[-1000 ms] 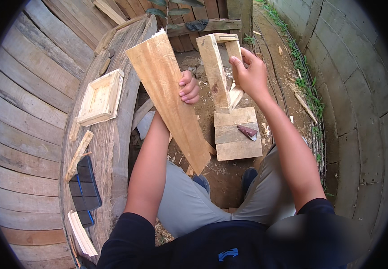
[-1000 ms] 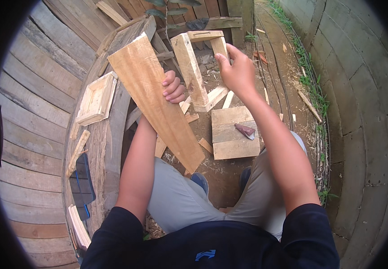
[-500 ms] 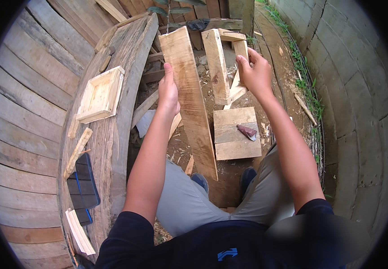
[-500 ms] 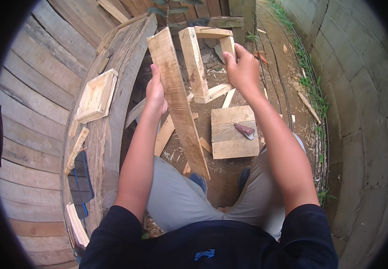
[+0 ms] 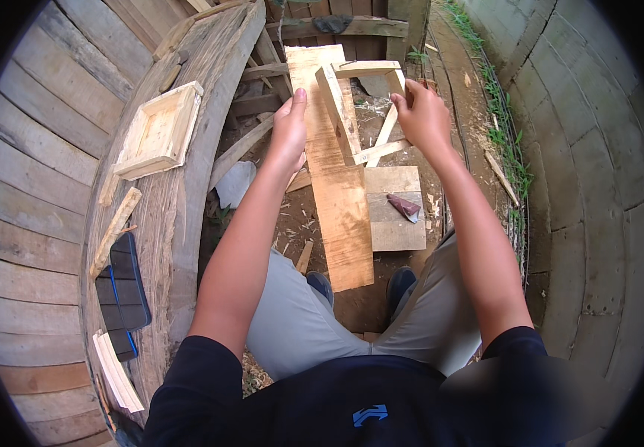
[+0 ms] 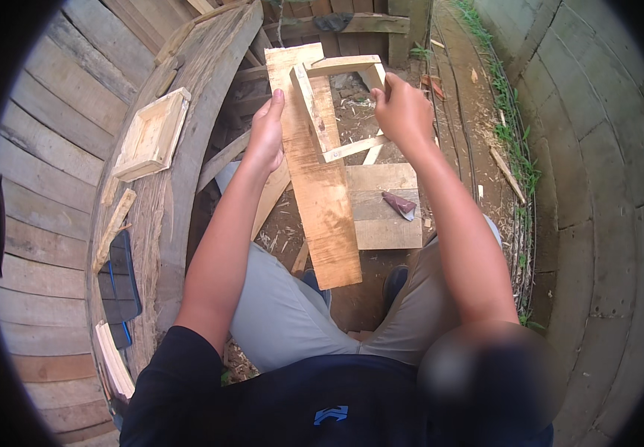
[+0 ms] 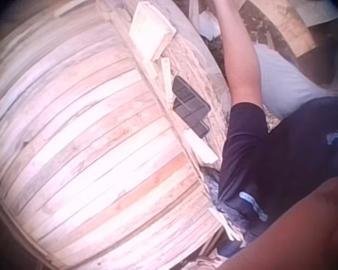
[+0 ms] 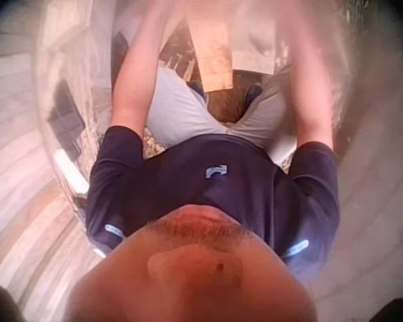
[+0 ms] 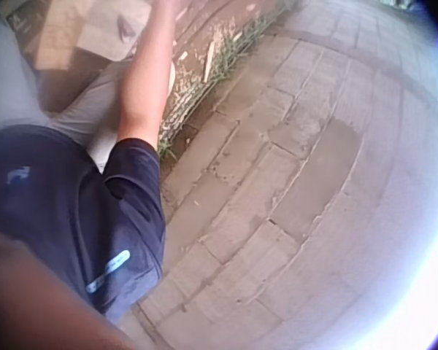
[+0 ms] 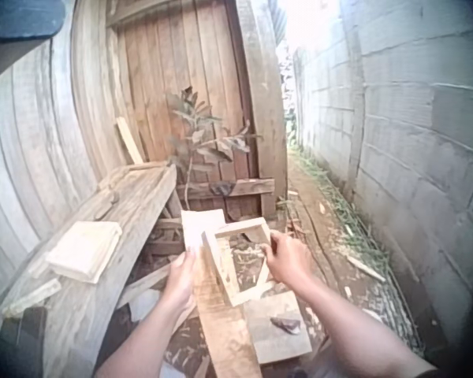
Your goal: The person assembles a small wooden frame by hand, fitting together four pieces of wood. They then use a knife to trim and smooth the edges of the frame and other wooden pieces.
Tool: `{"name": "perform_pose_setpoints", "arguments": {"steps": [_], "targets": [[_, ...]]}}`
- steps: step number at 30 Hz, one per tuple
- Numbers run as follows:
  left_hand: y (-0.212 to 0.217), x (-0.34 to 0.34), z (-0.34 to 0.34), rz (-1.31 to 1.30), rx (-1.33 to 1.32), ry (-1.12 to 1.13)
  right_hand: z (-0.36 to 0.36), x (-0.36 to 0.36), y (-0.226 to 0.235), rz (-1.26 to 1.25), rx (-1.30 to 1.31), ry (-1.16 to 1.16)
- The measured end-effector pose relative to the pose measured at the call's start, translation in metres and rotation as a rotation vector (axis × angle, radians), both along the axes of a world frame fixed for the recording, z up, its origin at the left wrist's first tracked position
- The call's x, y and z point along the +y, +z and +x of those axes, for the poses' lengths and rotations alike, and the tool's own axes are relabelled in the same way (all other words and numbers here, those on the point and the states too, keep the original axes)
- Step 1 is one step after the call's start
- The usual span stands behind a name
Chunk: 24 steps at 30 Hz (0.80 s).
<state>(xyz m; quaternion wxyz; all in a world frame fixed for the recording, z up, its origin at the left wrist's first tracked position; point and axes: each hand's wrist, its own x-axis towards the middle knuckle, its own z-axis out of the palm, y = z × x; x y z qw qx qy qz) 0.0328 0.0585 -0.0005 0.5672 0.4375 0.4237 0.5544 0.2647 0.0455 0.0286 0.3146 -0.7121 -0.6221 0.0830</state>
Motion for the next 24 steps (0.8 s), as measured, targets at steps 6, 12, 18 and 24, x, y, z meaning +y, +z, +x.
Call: {"name": "perform_pose_setpoints", "arguments": {"steps": [6, 12, 18, 24], "targets": [[-0.001, 0.000, 0.001, -0.046, 0.005, -0.031, -0.009, -0.001, -0.005, -0.016, 0.018, 0.010], [-0.002, 0.001, 0.001, -0.098, -0.131, -0.147, -0.015, -0.001, -0.010, 0.061, 0.051, 0.027], [0.019, -0.014, 0.007, -0.107, -0.226, -0.219, -0.016, 0.005, -0.022, 0.129, 0.058, 0.014], [0.038, -0.023, 0.003, -0.012, -0.156, -0.281, -0.012, 0.012, -0.030, 0.247, 0.061, 0.000]]}}
